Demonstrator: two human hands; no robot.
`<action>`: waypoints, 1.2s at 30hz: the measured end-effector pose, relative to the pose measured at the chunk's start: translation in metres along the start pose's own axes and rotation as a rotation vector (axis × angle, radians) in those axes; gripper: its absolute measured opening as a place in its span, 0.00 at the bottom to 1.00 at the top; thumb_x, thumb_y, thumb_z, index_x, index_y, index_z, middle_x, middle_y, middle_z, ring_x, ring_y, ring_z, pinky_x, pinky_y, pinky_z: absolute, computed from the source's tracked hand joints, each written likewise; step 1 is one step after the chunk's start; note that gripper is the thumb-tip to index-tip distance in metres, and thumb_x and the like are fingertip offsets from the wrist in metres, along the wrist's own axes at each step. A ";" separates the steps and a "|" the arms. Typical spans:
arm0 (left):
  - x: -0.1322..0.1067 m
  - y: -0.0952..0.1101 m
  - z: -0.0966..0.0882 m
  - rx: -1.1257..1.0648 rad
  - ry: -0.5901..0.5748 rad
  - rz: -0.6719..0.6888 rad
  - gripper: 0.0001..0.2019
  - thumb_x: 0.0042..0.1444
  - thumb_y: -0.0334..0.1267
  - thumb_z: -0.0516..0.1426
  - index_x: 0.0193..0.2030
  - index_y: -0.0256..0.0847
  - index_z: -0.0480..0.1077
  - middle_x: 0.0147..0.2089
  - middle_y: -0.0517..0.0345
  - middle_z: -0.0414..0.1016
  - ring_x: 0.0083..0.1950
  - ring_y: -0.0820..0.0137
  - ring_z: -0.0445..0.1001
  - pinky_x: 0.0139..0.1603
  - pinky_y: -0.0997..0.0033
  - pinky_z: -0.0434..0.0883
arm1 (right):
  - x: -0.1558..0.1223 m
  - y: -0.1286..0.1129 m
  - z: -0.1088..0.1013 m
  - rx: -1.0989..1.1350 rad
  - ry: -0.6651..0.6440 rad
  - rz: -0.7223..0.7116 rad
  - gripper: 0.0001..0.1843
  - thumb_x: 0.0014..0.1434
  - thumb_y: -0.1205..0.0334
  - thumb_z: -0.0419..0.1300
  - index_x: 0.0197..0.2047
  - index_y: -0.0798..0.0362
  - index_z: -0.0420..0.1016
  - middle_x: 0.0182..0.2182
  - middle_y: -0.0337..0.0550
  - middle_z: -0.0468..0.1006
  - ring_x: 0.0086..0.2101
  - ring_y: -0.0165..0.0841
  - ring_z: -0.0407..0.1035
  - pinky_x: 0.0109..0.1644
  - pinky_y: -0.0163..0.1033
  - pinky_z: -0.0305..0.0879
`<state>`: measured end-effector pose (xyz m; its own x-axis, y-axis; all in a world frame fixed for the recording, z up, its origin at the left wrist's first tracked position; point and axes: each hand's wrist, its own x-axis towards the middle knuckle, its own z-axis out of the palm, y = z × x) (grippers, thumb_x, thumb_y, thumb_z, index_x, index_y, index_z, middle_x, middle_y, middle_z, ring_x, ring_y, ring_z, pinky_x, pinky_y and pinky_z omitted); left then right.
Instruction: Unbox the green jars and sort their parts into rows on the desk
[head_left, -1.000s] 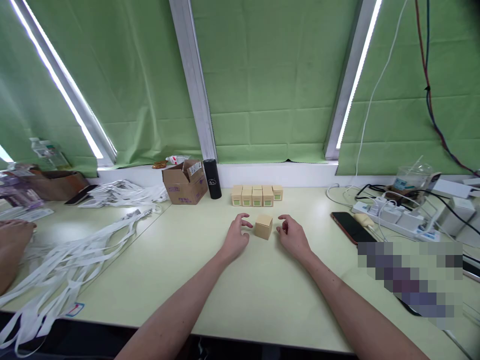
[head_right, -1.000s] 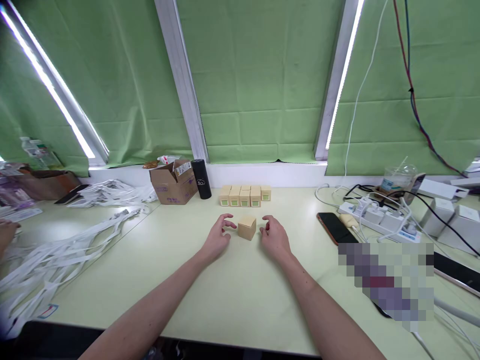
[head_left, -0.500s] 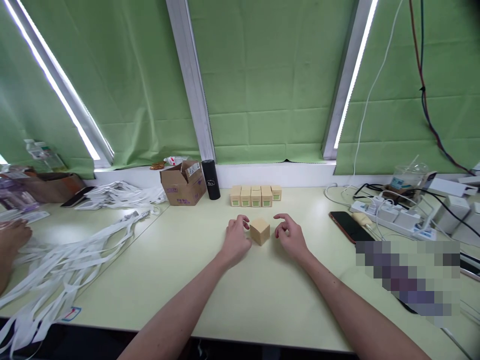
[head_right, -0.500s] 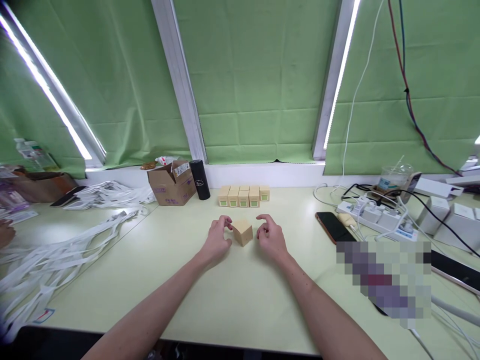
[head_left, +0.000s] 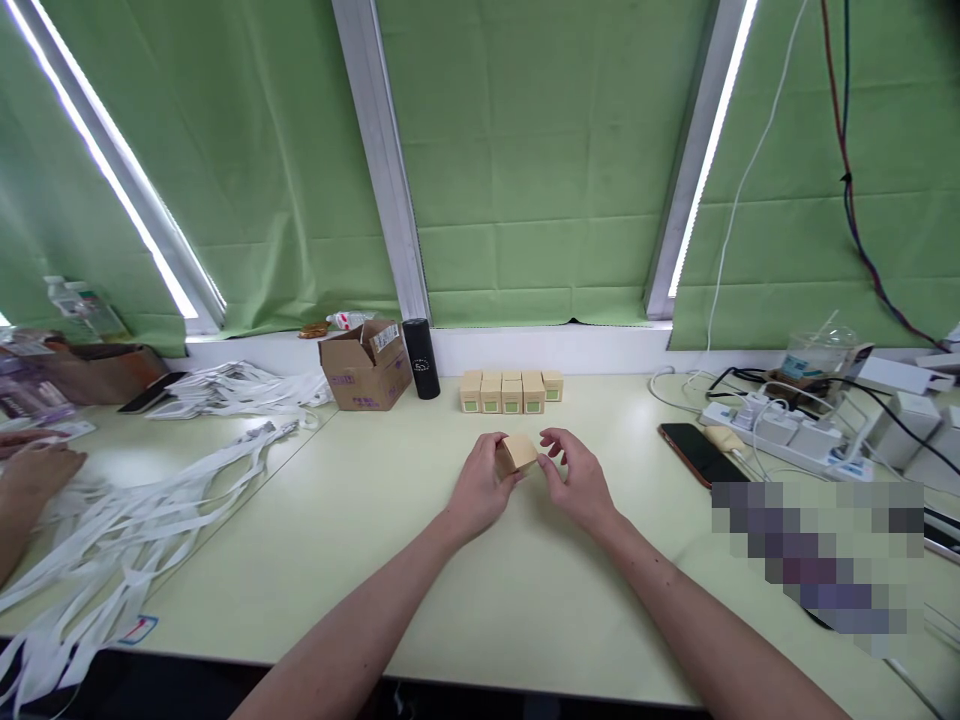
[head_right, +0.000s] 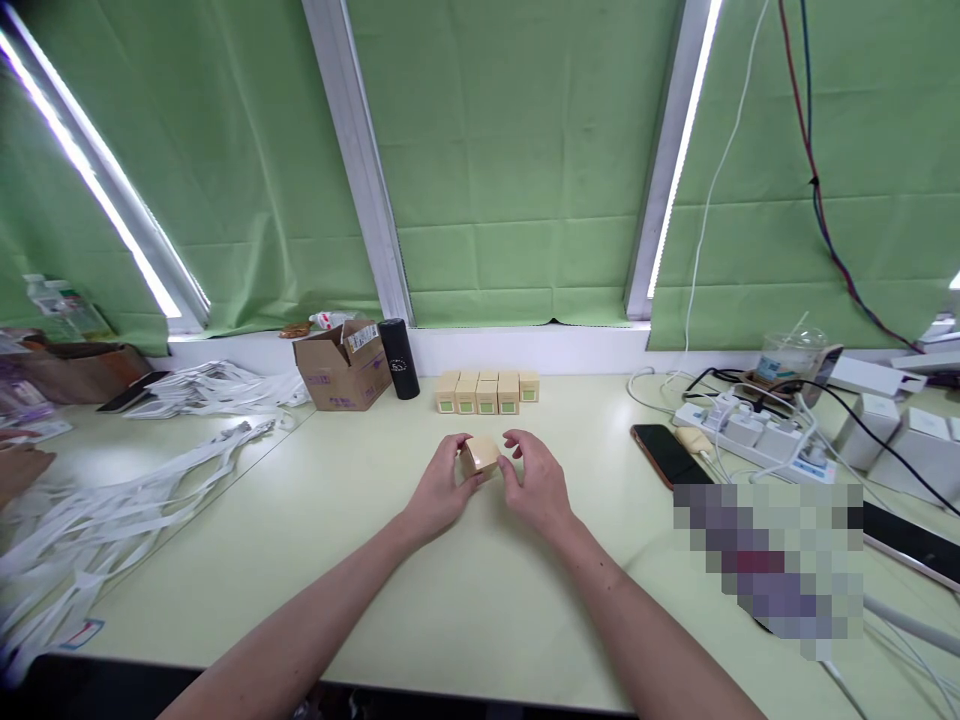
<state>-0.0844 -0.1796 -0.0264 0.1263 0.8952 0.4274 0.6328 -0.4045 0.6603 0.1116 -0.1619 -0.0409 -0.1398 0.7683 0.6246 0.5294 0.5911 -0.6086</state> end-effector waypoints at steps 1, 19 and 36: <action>0.000 -0.001 -0.001 0.040 0.026 0.068 0.22 0.61 0.36 0.61 0.61 0.43 0.62 0.61 0.46 0.71 0.62 0.55 0.73 0.61 0.50 0.72 | -0.001 -0.003 0.000 -0.007 -0.003 -0.024 0.17 0.68 0.57 0.55 0.59 0.49 0.67 0.48 0.50 0.80 0.43 0.42 0.76 0.45 0.49 0.75; -0.003 0.002 0.002 0.401 0.137 0.501 0.23 0.59 0.26 0.58 0.61 0.43 0.62 0.57 0.45 0.71 0.59 0.56 0.74 0.44 0.58 0.82 | -0.004 -0.028 -0.006 -0.081 -0.013 -0.214 0.33 0.62 0.70 0.54 0.69 0.51 0.52 0.60 0.61 0.65 0.48 0.46 0.72 0.43 0.53 0.79; -0.002 0.002 0.004 0.454 0.154 0.576 0.21 0.59 0.27 0.57 0.59 0.41 0.62 0.54 0.45 0.74 0.56 0.58 0.77 0.42 0.62 0.82 | -0.001 -0.022 -0.014 -0.131 -0.110 -0.275 0.32 0.63 0.70 0.54 0.68 0.51 0.51 0.62 0.62 0.60 0.39 0.39 0.72 0.35 0.47 0.75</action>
<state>-0.0798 -0.1816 -0.0284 0.4457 0.5153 0.7320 0.7561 -0.6544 0.0003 0.1122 -0.1794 -0.0215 -0.3783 0.6103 0.6960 0.5613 0.7491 -0.3518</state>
